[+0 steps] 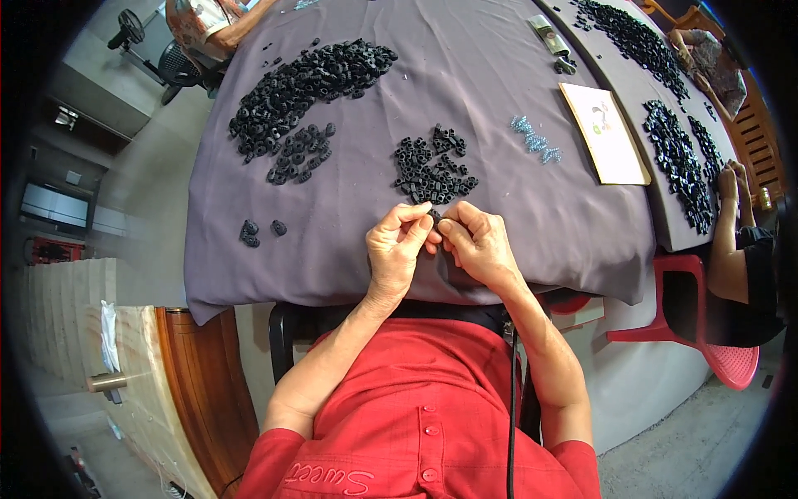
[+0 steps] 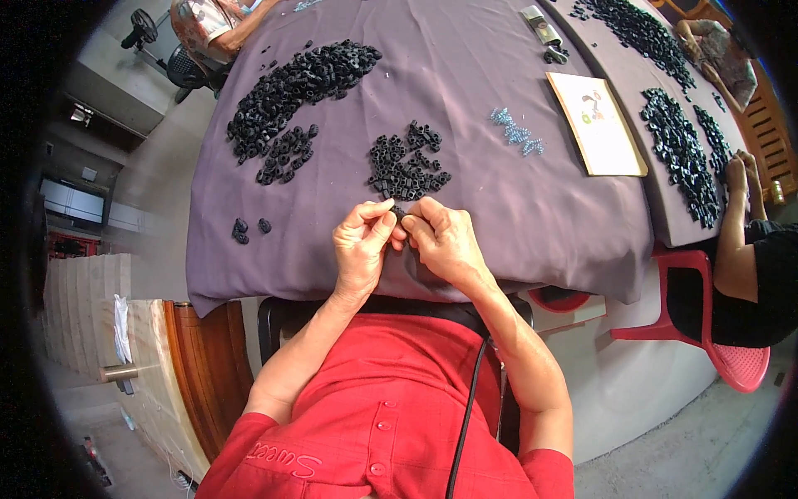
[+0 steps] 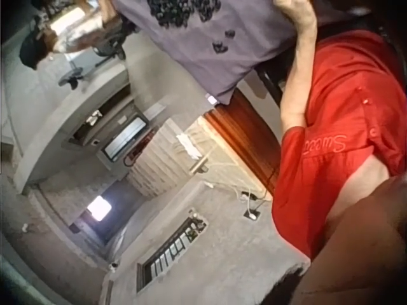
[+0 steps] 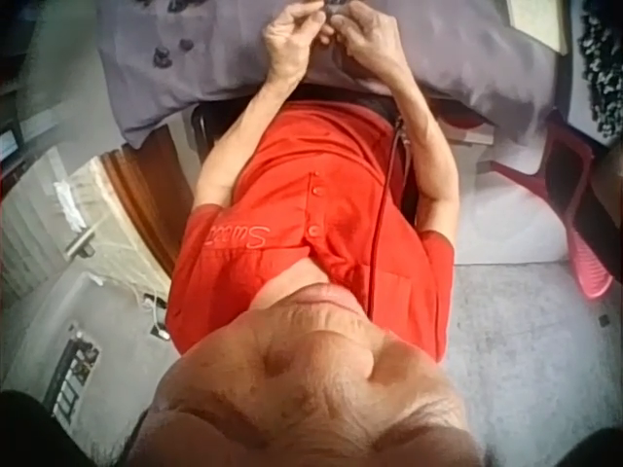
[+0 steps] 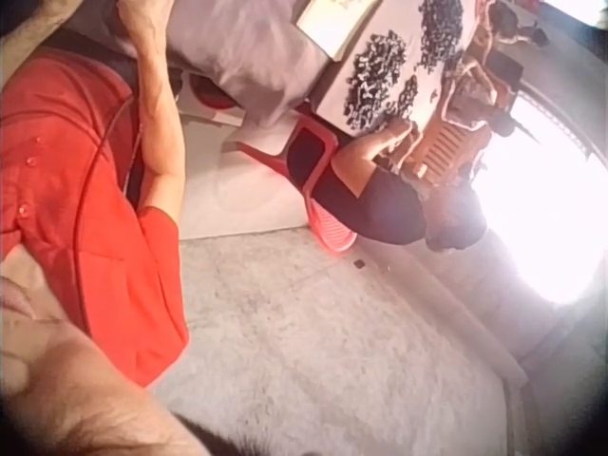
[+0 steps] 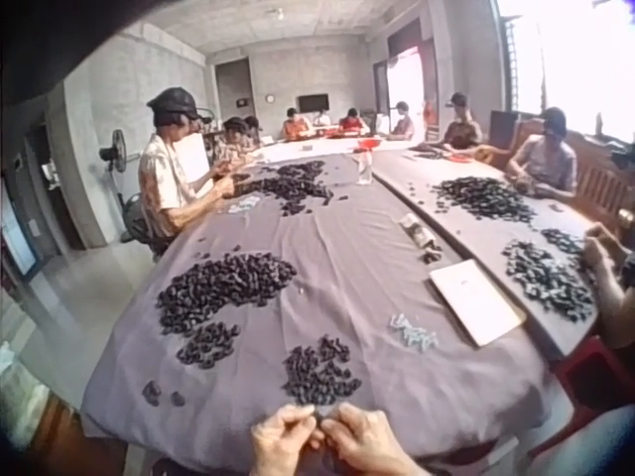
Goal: The person picks up a black plastic component and a small metal pin by hand, inserts the pin into the component, and places the assembled piece onto the table, repeating the process.
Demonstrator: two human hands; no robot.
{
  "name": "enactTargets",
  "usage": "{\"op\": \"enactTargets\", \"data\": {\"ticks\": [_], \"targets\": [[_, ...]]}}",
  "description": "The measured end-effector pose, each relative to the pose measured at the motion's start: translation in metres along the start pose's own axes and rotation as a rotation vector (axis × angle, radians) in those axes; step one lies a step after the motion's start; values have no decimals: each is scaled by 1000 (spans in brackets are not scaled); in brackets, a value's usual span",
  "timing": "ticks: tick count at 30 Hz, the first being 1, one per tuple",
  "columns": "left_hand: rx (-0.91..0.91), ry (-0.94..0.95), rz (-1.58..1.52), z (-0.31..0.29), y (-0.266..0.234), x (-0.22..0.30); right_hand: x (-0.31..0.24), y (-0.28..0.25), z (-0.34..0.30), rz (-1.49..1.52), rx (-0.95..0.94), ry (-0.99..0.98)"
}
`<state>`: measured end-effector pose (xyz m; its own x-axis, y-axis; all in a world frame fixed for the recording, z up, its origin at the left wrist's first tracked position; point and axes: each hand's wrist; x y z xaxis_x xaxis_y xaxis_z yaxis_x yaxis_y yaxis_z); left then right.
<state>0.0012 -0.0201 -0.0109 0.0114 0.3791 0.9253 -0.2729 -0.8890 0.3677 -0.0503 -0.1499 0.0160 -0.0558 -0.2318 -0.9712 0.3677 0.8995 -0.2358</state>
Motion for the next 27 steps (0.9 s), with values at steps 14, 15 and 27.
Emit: {"op": "enactTargets", "data": {"ticks": [14,15,27], "targets": [[15,-265,-197,11,-7,16,-1,2,-2,134,-15,13],[14,-276,-194,11,-6,18,-5,-2,-2,98,-42,51],[-121,-615,-470,6,-2,23,15,4,3,351,-103,-183]]}}
Point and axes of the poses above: each hand's wrist, its own z-axis towards the middle knuckle, its own y-axis out of the palm, x = y × z, and after that the axes turned 8 degrees about x, right-handed
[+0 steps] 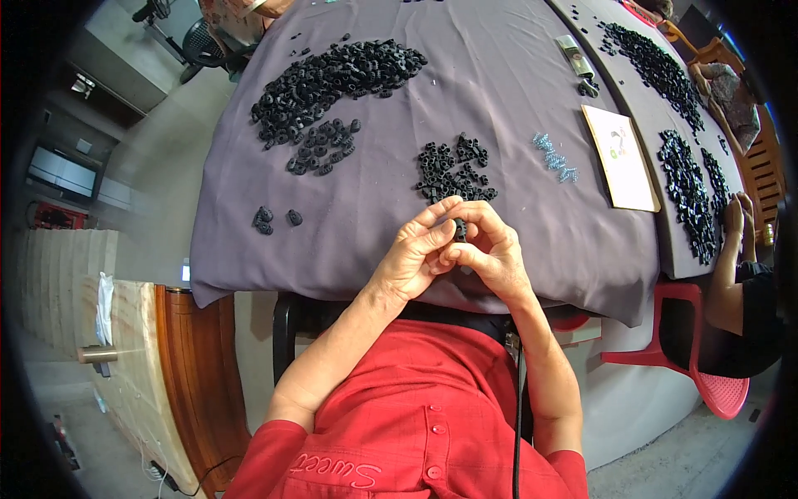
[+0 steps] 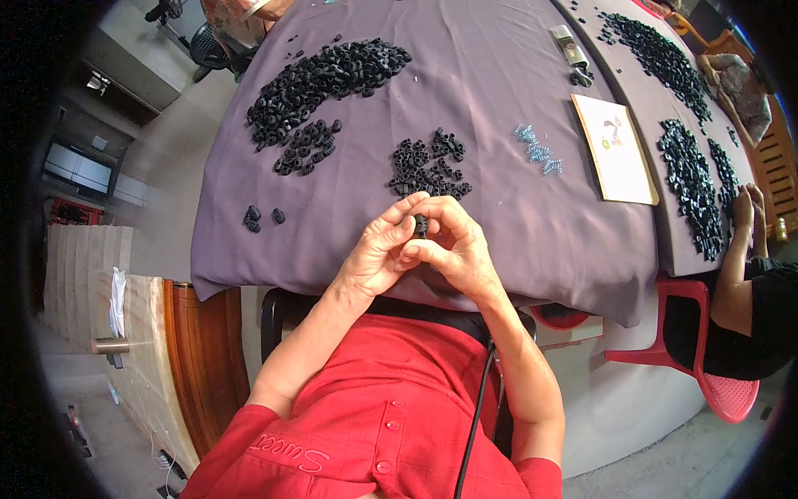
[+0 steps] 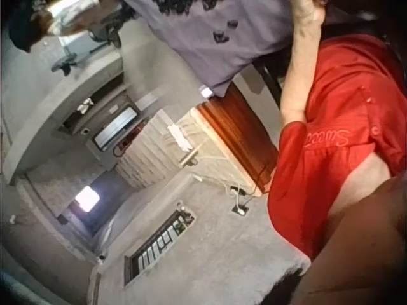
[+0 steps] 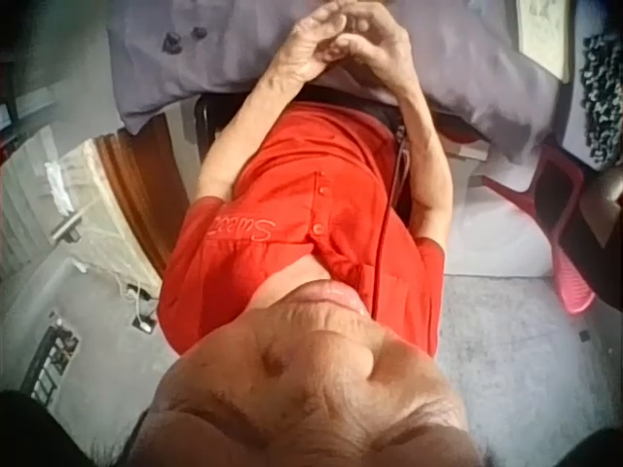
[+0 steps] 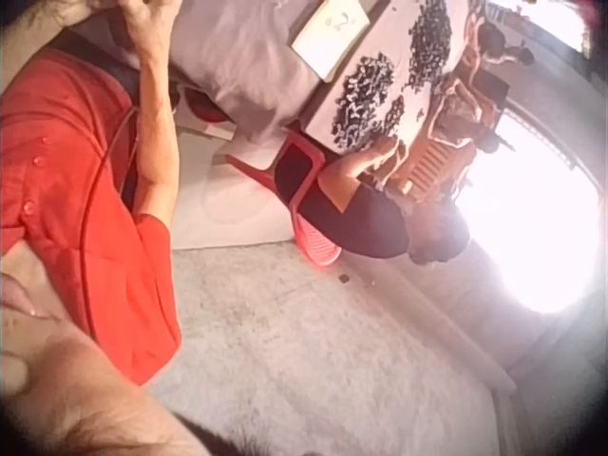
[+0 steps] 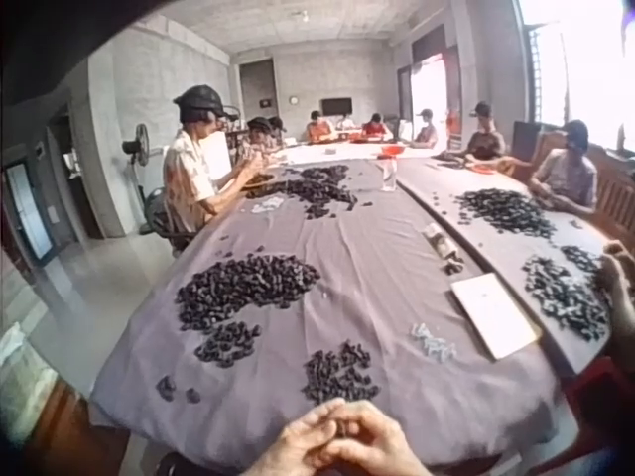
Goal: The person picks up a black plastic component and a small metal pin by hand, inserts the pin into the component, and places the assembled piece onto the table, repeating the process.
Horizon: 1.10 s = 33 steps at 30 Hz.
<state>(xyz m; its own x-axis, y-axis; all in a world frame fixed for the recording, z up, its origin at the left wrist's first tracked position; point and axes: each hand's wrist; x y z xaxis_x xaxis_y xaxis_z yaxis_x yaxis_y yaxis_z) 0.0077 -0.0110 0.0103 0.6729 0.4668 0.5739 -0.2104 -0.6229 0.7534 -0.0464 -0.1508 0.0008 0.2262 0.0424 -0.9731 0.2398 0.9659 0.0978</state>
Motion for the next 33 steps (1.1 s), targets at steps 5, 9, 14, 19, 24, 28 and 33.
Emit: {"op": "enactTargets", "data": {"ticks": [5,9,14,19,24,28,33], "targets": [[-165,-56,-154,6,-15,-5,0,7,-3,47,39,87],[-148,-56,-178,5,-17,-6,5,9,-4,33,45,66],[-134,-26,-128,6,-12,-9,0,8,-4,49,58,113],[-54,-53,-143,5,-12,-7,-15,10,-3,33,18,131],[-135,-50,-149,0,-24,17,-40,-30,5,-313,119,11],[125,233,289,-17,-33,47,-37,-97,22,-806,558,-115],[352,609,921,-35,-54,73,-17,-126,37,-1090,443,-170]]}}
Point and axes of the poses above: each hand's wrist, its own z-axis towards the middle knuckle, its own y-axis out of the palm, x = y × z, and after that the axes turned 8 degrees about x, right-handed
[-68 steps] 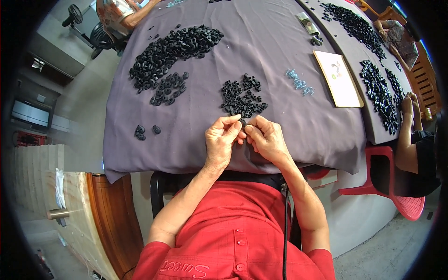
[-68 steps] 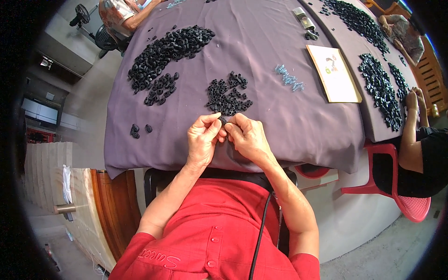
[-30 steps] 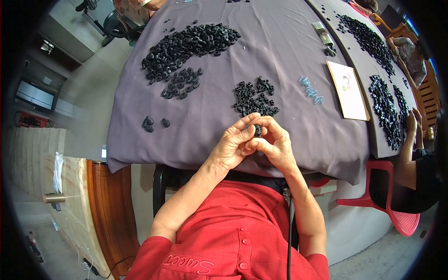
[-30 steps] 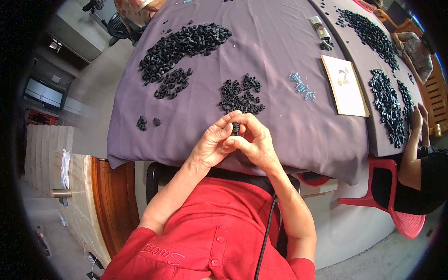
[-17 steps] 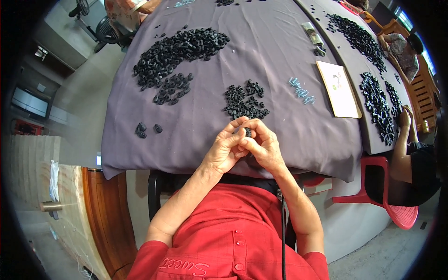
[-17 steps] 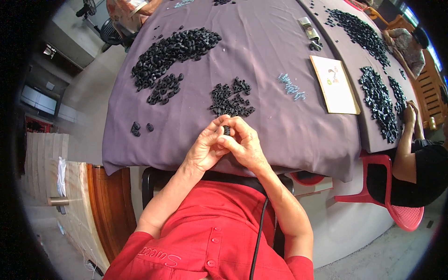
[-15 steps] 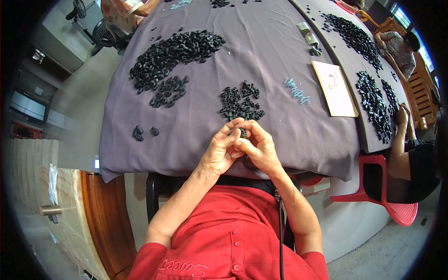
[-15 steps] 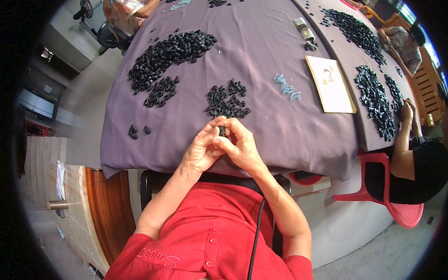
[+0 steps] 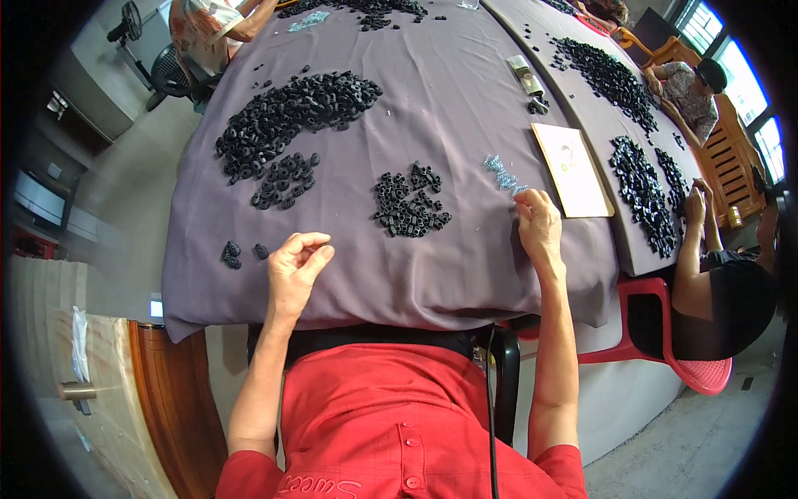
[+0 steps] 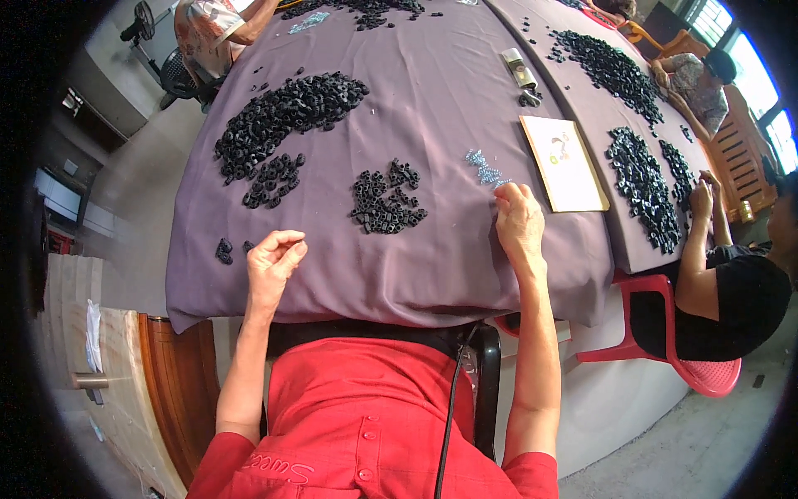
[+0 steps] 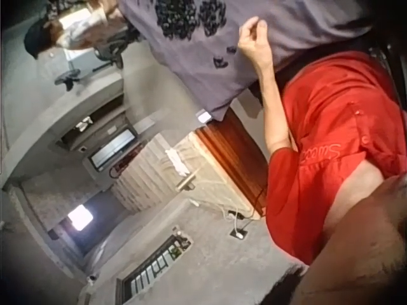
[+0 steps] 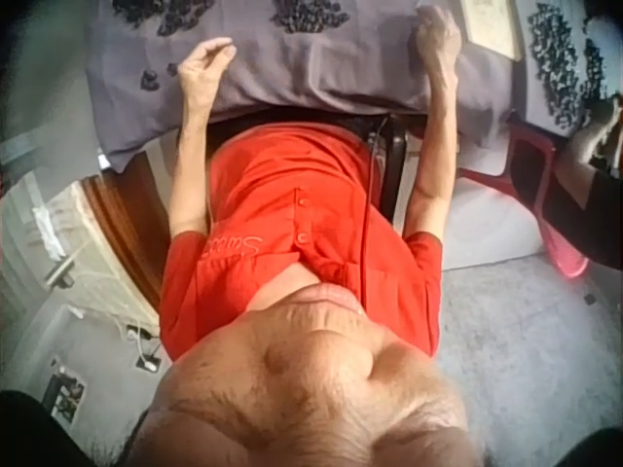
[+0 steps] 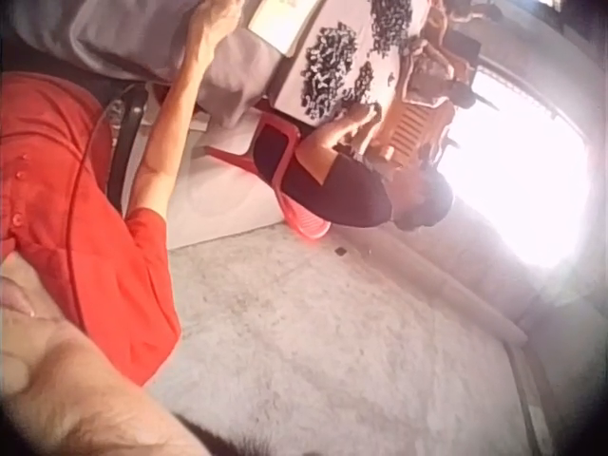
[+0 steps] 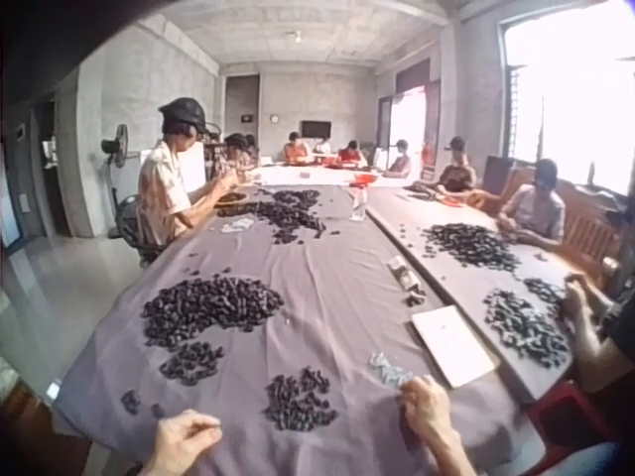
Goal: The person picks up a black plastic component and a small metal pin by hand, inserts the pin into the component, and places the assembled piece onto the table, repeating the process.
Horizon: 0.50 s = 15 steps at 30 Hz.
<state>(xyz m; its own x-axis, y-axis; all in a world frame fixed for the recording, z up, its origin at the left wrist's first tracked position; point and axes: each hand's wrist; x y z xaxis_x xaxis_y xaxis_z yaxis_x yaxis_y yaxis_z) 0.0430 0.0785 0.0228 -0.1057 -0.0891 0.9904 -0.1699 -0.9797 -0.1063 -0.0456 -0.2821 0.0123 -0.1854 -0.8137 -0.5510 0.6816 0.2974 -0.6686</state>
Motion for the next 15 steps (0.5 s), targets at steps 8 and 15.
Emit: {"op": "enactTargets", "data": {"ticks": [8,15], "targets": [[177,379,579,5,-52,4,6,0,1,-84,-84,-8],[224,462,661,4,-65,-18,13,-12,1,40,-71,82]]}}
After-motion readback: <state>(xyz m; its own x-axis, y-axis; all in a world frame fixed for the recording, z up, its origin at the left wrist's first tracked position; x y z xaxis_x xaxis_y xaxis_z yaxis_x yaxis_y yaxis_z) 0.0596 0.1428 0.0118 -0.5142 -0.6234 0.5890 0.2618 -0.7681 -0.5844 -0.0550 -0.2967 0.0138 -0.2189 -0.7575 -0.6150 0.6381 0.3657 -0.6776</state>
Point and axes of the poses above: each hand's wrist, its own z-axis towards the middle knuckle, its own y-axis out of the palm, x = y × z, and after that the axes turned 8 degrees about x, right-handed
